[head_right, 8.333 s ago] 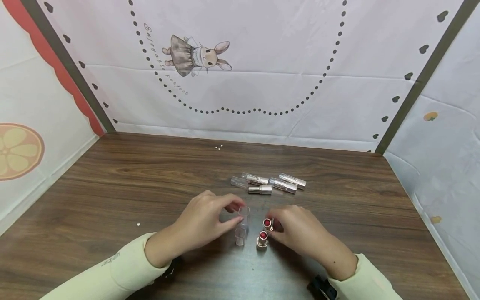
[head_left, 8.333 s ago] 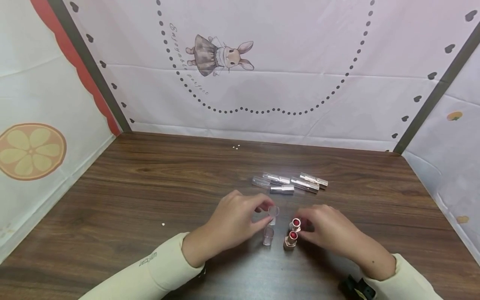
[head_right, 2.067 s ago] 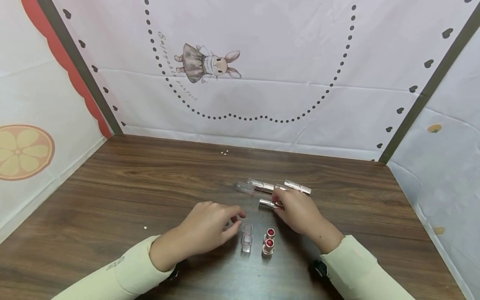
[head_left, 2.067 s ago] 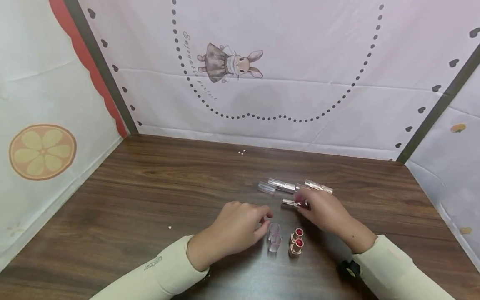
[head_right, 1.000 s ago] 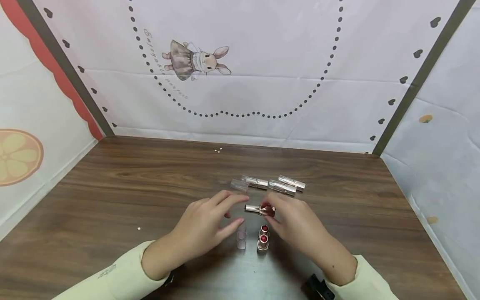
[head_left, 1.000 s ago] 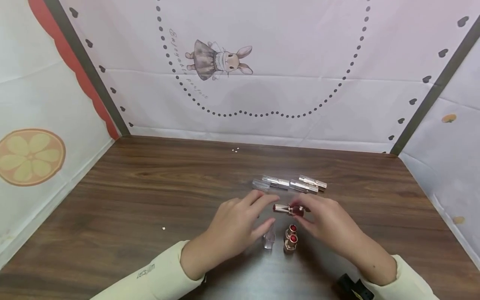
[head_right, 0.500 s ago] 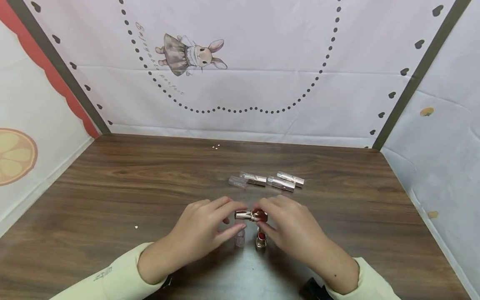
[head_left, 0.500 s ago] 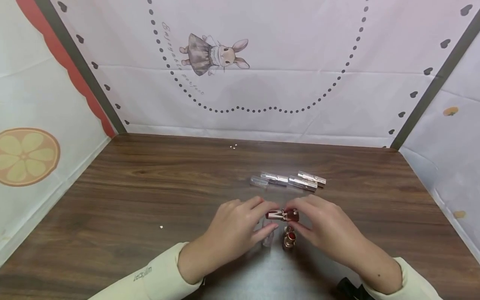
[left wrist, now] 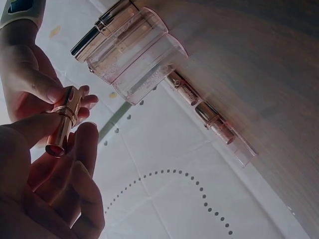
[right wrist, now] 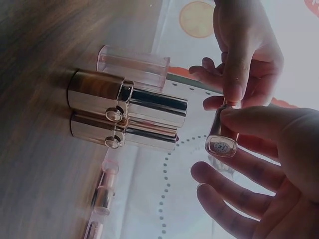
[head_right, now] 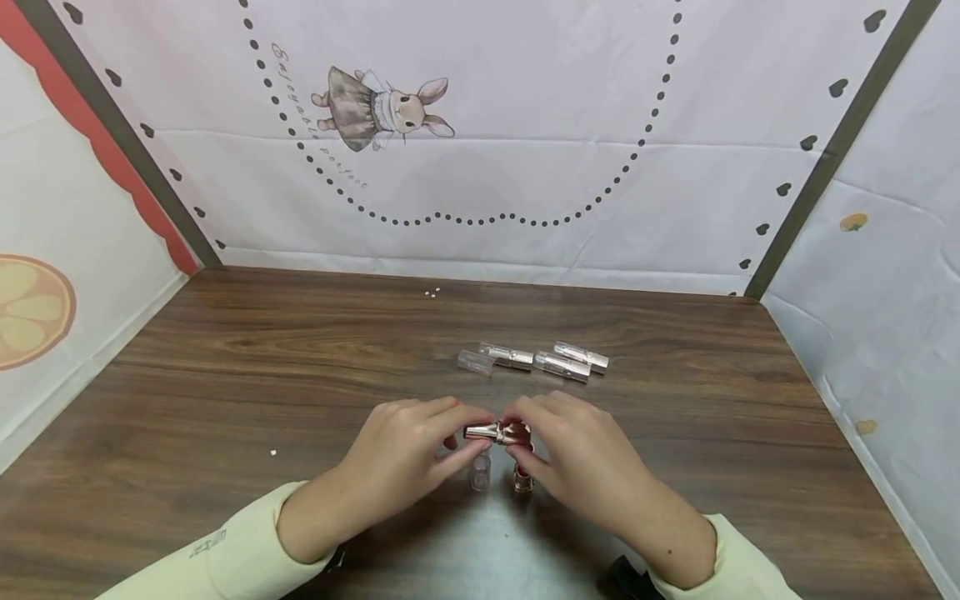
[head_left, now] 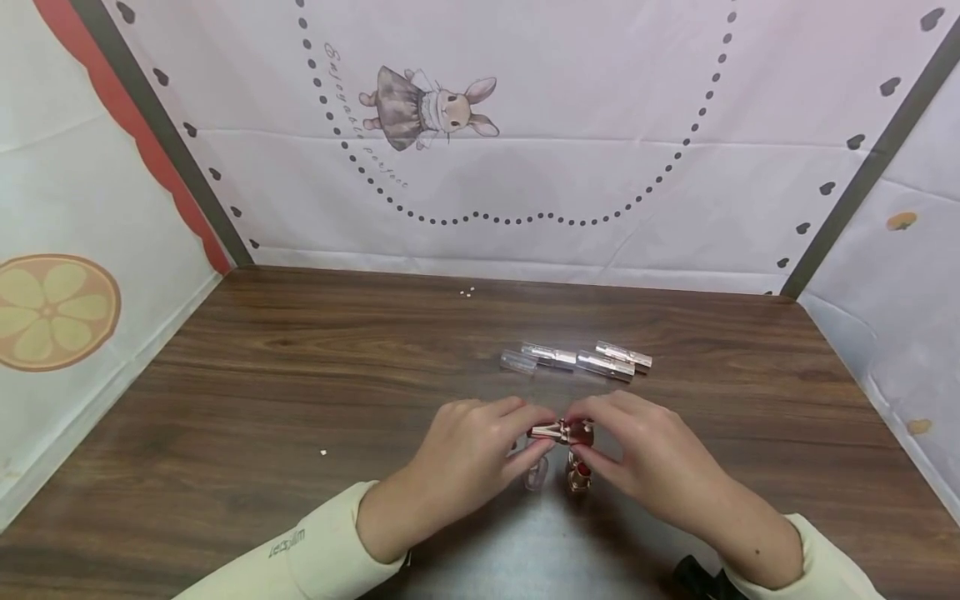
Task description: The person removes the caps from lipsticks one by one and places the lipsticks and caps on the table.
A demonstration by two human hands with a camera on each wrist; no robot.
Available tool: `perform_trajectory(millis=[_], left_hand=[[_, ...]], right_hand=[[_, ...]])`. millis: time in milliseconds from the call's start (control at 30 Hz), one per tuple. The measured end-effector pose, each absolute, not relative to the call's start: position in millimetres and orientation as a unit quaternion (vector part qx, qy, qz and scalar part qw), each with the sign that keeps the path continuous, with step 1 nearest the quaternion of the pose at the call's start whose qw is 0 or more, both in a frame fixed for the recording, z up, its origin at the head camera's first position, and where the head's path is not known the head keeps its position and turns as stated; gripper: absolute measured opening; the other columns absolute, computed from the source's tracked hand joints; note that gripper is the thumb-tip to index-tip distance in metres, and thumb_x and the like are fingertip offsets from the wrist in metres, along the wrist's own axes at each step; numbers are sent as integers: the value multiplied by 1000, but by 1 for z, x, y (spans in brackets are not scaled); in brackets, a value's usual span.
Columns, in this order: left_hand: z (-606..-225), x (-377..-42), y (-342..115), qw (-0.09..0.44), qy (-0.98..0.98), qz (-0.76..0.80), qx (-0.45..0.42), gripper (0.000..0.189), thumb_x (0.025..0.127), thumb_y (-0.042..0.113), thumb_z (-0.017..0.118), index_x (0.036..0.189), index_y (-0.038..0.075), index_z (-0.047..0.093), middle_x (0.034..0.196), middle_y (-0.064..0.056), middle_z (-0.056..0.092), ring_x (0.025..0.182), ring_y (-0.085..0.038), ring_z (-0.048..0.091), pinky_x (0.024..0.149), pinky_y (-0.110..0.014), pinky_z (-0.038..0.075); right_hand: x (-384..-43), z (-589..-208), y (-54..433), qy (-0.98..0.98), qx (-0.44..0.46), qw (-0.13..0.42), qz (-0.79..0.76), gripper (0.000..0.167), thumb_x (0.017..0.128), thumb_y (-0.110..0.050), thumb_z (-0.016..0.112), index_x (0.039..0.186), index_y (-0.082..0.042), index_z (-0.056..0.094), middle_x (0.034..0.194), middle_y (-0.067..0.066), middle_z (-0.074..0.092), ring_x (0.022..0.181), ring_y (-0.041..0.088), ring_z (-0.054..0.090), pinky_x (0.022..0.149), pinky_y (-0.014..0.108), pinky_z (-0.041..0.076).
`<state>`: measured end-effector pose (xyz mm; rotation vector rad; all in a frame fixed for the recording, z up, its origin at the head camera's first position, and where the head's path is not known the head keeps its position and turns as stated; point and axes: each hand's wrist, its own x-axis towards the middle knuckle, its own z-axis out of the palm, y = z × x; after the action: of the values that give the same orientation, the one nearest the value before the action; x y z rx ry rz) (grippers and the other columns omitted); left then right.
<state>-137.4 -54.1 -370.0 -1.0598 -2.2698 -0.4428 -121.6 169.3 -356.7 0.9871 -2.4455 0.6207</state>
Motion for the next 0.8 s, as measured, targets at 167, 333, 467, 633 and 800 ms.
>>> perform_trajectory(millis=[167,333,467,633,800], left_hand=[[-370,-137,-54,287,-854,-173,-397,20,88,34,76,103,21,75,86,12,74,54,-5,60,47,-22,42],[-369,-138,-54,286,-853,-180,-398,20,88,33,76,103,20,75,85,11,74,52,-4,56,45,-20,40],[-369,-138,-55,285,-852,-183,-400,20,88,33,76,102,20,75,84,12,73,50,-1,51,45,-18,37],[-369,-138,-55,282,-853,-186,-397,19,88,33,77,102,20,74,83,12,73,50,0,48,45,-17,33],[-369,-139,-55,274,-856,-186,-396,20,88,34,76,102,21,74,81,13,73,50,1,43,45,-16,29]], right_hand=[[-123,-358,170,-883,353,218,219,35,75,-11,86,105,-18,70,94,-9,72,87,6,68,73,30,57],[-124,-360,171,-889,349,213,207,36,76,-15,86,109,-16,73,99,-6,74,90,9,70,74,32,58],[-125,-360,170,-895,344,199,202,31,78,-16,85,107,-18,74,96,-7,73,87,7,69,71,29,57],[-125,-360,170,-896,344,203,193,28,78,-16,85,104,-19,75,92,-9,72,84,5,67,69,28,56],[-125,-360,171,-896,341,213,185,28,77,-18,86,102,-19,75,90,-10,72,82,5,65,67,28,54]])
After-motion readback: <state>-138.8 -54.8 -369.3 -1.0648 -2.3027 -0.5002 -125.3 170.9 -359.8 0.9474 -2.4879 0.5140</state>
